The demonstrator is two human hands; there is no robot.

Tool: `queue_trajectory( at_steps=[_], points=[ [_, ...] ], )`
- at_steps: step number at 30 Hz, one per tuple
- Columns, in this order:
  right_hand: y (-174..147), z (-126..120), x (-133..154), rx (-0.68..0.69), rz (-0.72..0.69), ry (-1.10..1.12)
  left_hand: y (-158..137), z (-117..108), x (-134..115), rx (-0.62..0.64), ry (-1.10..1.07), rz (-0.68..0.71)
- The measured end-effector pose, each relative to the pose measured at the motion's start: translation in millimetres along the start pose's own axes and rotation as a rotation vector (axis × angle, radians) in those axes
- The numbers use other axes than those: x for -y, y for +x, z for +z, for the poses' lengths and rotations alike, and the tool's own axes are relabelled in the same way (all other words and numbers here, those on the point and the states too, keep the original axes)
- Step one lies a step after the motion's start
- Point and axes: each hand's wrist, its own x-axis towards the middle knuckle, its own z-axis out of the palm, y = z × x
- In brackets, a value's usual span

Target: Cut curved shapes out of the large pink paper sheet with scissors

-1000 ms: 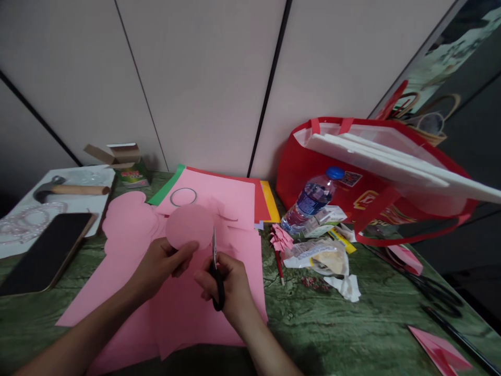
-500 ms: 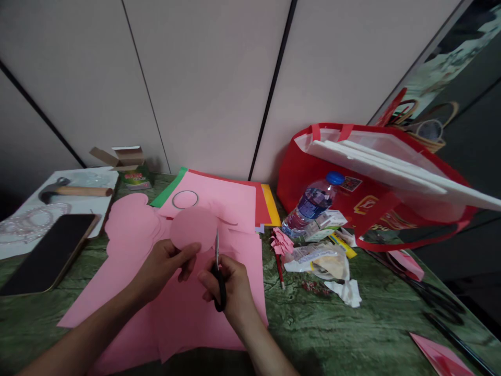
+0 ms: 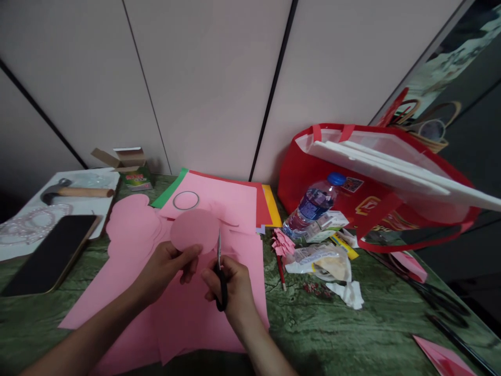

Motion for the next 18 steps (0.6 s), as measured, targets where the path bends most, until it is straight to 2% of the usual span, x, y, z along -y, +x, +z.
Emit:
queue_trajectory(
  at_steps=[3, 6, 8, 14, 18],
  points=[
    [2, -1, -1, -0.074, -0.005, 0.009, 0, 0, -1, -0.009, -0.016, -0.017],
    [6, -6, -2, -0.228, -0.065, 0.037, 1, -2, -2, -0.053, -0.059, -0.033],
    [8, -11, -1, -0.268, -0.096, 0.053, 3, -4, -1, -0.091, -0.116, -0.034],
    [6, -10, -3, -0.2, -0.08, 0.089, 9, -15, 1, -0.2, -0.289, -0.027],
    [3, -5, 3, -0.145, -0.112, 0.097, 8, -16, -1, -0.049, -0.204, -0.027]
  ],
)
